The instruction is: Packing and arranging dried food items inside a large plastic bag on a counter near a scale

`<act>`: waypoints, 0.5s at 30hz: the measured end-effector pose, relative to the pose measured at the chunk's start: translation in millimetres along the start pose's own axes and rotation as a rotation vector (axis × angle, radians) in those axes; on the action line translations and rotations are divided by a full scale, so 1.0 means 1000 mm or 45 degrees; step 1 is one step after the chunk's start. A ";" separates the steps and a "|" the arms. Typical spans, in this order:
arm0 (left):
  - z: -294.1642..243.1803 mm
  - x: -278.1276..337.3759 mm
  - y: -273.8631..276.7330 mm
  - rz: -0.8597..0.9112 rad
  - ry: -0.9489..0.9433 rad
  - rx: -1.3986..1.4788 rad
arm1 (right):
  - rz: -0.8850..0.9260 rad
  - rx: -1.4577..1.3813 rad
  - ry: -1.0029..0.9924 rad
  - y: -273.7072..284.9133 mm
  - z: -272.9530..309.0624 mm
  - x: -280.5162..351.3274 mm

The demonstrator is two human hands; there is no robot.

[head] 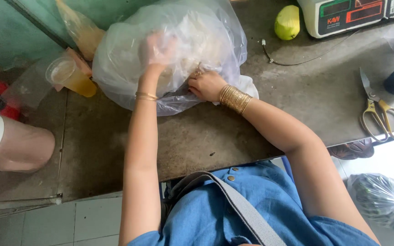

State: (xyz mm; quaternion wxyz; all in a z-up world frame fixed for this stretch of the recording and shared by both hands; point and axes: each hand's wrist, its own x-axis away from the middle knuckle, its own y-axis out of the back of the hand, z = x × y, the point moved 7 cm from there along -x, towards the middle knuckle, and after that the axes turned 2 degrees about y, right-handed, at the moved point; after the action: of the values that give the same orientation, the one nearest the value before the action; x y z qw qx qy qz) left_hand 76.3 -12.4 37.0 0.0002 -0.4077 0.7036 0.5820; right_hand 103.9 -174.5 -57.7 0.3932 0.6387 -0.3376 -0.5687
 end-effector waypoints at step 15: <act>-0.012 0.059 0.060 -0.052 -0.369 0.573 | 0.049 -0.006 -0.037 -0.003 -0.001 0.001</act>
State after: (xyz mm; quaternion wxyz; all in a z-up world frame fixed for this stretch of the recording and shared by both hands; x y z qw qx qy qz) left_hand 8.4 -57.0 61.9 0.2033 -0.3239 0.7995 0.4633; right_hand 104.9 -173.5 -60.7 0.4007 0.6229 -0.3540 -0.5711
